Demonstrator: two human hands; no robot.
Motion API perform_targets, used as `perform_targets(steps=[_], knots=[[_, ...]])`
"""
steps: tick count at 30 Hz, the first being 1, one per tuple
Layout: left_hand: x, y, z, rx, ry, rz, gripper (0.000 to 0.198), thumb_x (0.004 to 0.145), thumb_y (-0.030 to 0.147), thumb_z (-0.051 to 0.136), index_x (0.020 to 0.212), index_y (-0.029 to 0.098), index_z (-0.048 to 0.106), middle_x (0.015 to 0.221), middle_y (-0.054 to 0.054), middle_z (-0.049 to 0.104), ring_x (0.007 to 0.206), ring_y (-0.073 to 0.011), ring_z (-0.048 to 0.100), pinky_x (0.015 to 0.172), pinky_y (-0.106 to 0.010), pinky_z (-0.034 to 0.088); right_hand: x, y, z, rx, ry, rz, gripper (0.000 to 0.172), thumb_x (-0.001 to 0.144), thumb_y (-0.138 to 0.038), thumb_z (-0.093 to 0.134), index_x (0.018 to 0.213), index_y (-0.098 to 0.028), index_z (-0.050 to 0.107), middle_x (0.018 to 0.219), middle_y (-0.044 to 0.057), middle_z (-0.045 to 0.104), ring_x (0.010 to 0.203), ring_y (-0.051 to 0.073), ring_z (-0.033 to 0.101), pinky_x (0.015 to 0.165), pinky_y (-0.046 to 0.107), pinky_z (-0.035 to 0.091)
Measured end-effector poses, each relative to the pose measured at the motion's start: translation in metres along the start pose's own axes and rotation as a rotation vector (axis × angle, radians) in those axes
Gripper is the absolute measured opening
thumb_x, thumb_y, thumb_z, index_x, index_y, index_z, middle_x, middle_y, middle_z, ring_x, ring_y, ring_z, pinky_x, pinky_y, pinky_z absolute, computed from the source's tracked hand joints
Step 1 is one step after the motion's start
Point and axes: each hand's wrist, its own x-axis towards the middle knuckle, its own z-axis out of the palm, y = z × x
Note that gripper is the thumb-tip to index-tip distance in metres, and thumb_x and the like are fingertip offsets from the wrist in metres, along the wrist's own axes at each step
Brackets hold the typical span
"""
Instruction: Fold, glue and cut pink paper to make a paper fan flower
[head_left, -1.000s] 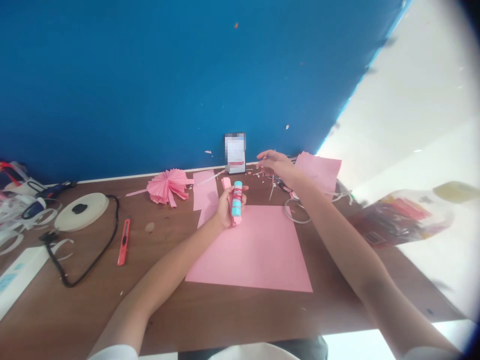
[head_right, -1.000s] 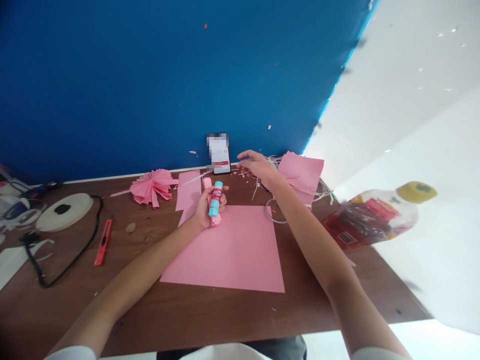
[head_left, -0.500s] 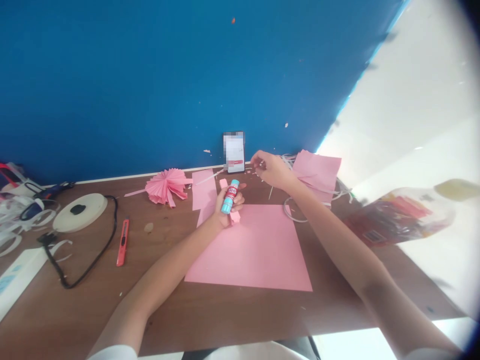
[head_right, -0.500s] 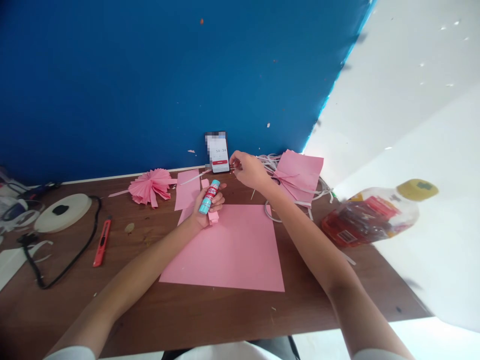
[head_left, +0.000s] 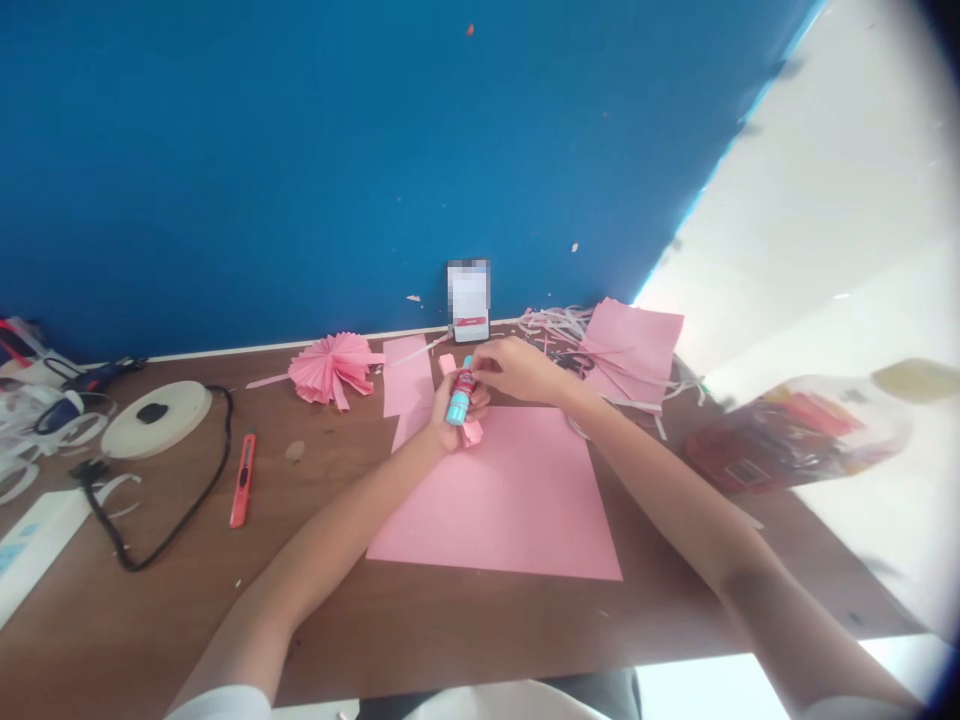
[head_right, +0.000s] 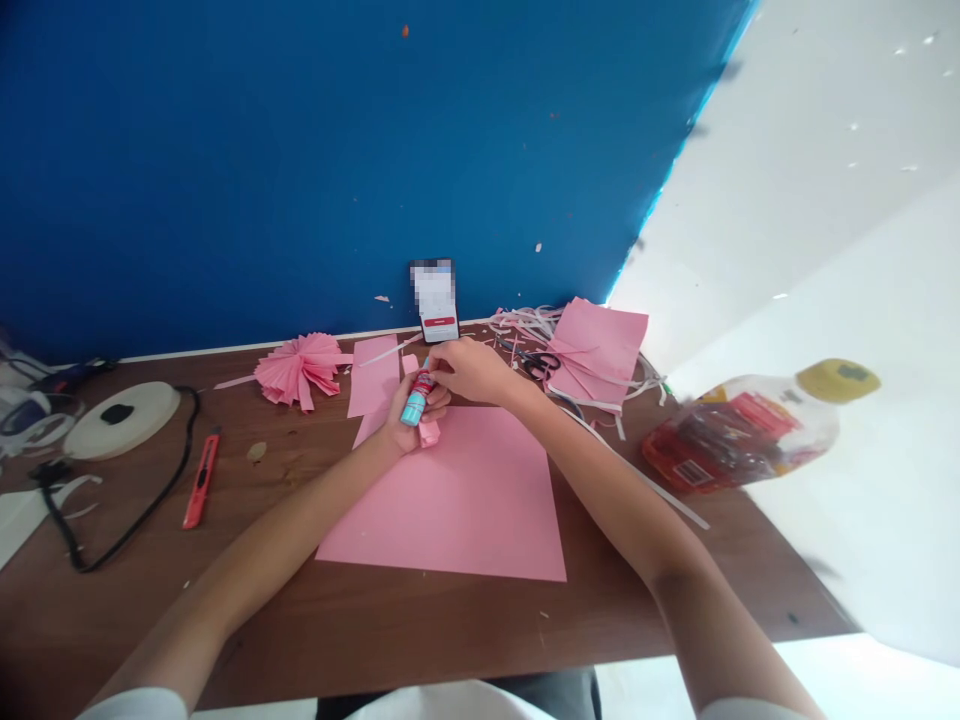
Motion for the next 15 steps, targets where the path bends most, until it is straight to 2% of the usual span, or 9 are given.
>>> perform_targets(steps=[4, 10, 15], knots=[[0.001, -0.001, -0.001, 0.013, 0.008, 0.019, 0.028, 0.087, 0.037, 0.04, 0.071, 0.016, 0.049, 0.05, 0.001, 0.039, 0.038, -0.0071, 0.032, 0.032, -0.016, 0.019, 0.001, -0.002, 0.003, -0.051, 0.023, 0.042, 0.017, 0.084, -0.028, 0.051, 0.086, -0.019, 0.065, 0.087, 0.005, 0.067, 0.076, 0.016, 0.055, 0.064, 0.024, 0.033], [0.003, -0.005, 0.001, 0.03, 0.106, 0.089, 0.03, 0.086, 0.041, 0.043, 0.071, 0.016, 0.049, 0.05, 0.002, 0.041, 0.037, -0.0064, 0.034, 0.031, -0.017, 0.02, 0.003, -0.008, 0.012, -0.212, 0.046, 0.104, 0.014, 0.084, -0.025, 0.048, 0.083, -0.018, 0.06, 0.087, 0.007, 0.066, 0.078, 0.019, 0.057, 0.06, 0.026, 0.03], [0.003, -0.006, 0.003, 0.059, 0.129, 0.125, 0.031, 0.085, 0.044, 0.046, 0.071, 0.016, 0.048, 0.051, 0.003, 0.043, 0.038, -0.0068, 0.039, 0.031, -0.017, 0.023, 0.002, -0.008, 0.015, -0.225, 0.01, 0.107, 0.011, 0.083, -0.026, 0.047, 0.086, -0.018, 0.054, 0.087, 0.007, 0.064, 0.072, 0.018, 0.055, 0.056, 0.026, 0.026]])
